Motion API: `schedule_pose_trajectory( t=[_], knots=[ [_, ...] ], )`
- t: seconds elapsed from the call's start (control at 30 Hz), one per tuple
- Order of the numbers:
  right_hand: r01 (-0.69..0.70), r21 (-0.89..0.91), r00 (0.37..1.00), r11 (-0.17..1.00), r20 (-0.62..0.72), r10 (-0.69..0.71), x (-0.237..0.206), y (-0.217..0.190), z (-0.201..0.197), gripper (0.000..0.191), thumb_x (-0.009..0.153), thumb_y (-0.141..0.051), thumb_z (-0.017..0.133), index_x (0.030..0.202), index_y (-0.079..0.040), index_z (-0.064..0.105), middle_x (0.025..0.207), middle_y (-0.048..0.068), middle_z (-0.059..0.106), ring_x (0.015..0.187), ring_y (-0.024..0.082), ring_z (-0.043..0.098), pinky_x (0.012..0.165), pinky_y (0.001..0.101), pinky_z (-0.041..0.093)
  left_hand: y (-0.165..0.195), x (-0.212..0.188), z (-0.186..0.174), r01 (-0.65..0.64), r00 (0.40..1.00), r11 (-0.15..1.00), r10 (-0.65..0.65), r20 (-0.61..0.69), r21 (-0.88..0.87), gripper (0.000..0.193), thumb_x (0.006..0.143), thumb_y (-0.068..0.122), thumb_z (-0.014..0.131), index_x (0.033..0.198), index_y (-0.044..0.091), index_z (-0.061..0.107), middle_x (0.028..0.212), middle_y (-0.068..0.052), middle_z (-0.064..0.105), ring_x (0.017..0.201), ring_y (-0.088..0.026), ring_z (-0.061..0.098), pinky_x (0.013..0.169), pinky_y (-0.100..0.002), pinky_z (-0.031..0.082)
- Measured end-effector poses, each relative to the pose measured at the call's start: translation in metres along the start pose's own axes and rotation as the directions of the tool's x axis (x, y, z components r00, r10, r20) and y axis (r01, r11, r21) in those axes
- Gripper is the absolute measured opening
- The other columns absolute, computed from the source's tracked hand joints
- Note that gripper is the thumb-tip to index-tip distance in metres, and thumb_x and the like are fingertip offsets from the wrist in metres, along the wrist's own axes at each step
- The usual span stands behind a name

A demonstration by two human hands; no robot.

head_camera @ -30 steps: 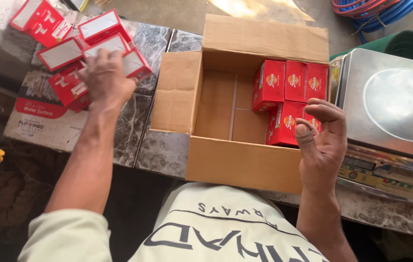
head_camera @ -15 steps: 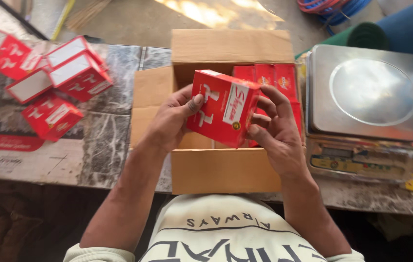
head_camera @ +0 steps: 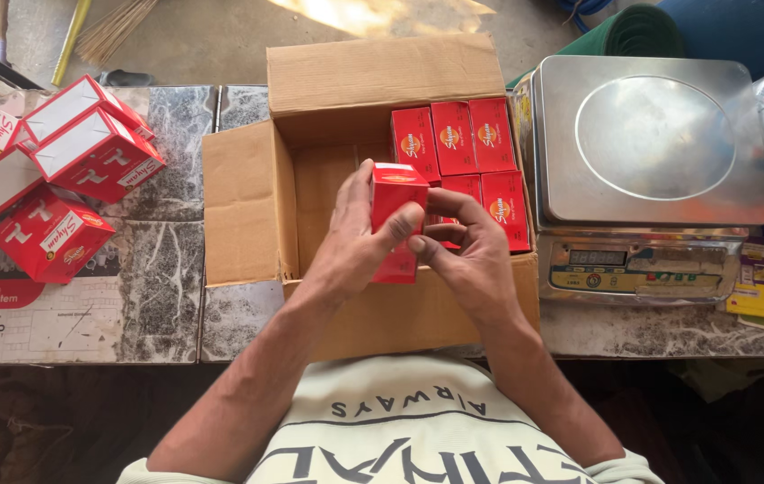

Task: The person picks up red product boxes one at a time from the counter, opens and reorients some of them, and arranges them inside a larger cardboard box. After filling the box, the person folds the flaps closed, carries the packed box into a storage area, and picks up a round sieve.

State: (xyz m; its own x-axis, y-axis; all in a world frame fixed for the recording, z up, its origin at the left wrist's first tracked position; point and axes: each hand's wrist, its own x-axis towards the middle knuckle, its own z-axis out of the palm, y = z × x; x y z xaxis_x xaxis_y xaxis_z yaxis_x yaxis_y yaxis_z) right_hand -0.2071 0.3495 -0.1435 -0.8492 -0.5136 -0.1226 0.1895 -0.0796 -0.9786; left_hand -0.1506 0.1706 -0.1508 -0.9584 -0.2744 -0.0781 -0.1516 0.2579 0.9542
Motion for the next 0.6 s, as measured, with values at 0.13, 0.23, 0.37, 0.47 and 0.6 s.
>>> schedule_pose_trajectory(
  t=[0.13,0.23,0.37,0.47,0.6],
  knots=[
    [0.203,-0.159,0.977,0.966,0.094,-0.190,0.001,-0.002,0.004,0.047,0.096,-0.004,0.080,0.139,-0.002,0.063,0.140,0.014,0.055,0.130,0.022,0.062,0.111,0.0392,0.058,0.011,0.001,-0.005,0.112,0.994,0.902,-0.097,0.057,-0.416,0.092,0.083,0.021,0.076,0.160,0.013,0.026,0.130,-0.022,0.063,0.114,-0.027,0.067,0.099,-0.039,0.056],
    [0.233,-0.280,0.972,0.931,0.058,-0.226,0.005,-0.005,0.006,0.057,0.083,-0.003,0.083,0.132,-0.009,0.054,0.150,0.008,0.047,0.133,0.020,0.054,0.097,0.0383,0.055,0.018,0.004,-0.006,0.096,0.995,0.854,-0.069,0.072,-0.511,0.077,0.083,0.011,0.070,0.154,0.010,0.041,0.136,-0.013,0.058,0.111,-0.021,0.069,0.093,-0.038,0.060],
    [0.315,-0.297,0.947,0.902,0.163,-0.277,0.011,-0.001,0.007,0.055,0.083,0.005,0.079,0.132,-0.010,0.058,0.153,0.011,0.046,0.143,0.025,0.049,0.110,0.0412,0.054,0.022,0.003,-0.006,0.115,0.993,0.963,-0.120,-0.007,-0.245,0.082,0.074,0.007,0.069,0.152,0.009,0.044,0.126,-0.017,0.066,0.108,-0.023,0.066,0.091,-0.037,0.058],
    [0.296,-0.286,0.951,0.911,0.174,-0.255,0.015,0.008,0.006,0.054,0.085,0.012,0.072,0.134,-0.008,0.058,0.156,0.013,0.046,0.148,0.027,0.047,0.116,0.0428,0.049,0.022,0.004,-0.005,-0.004,0.995,0.996,-0.005,-0.100,-0.091,0.086,0.069,0.009,0.077,0.148,0.006,0.043,0.136,-0.015,0.062,0.120,-0.023,0.066,0.098,-0.034,0.056],
    [0.178,-0.054,0.971,0.983,0.174,-0.166,0.020,0.018,0.002,0.053,0.091,0.016,0.063,0.138,-0.007,0.055,0.159,0.013,0.047,0.149,0.027,0.048,0.114,0.0398,0.051,0.020,0.009,-0.005,0.071,0.992,0.997,-0.073,-0.104,-0.026,0.086,0.069,0.017,0.083,0.147,0.006,0.048,0.131,-0.015,0.068,0.117,-0.021,0.070,0.097,-0.032,0.059]
  ],
)
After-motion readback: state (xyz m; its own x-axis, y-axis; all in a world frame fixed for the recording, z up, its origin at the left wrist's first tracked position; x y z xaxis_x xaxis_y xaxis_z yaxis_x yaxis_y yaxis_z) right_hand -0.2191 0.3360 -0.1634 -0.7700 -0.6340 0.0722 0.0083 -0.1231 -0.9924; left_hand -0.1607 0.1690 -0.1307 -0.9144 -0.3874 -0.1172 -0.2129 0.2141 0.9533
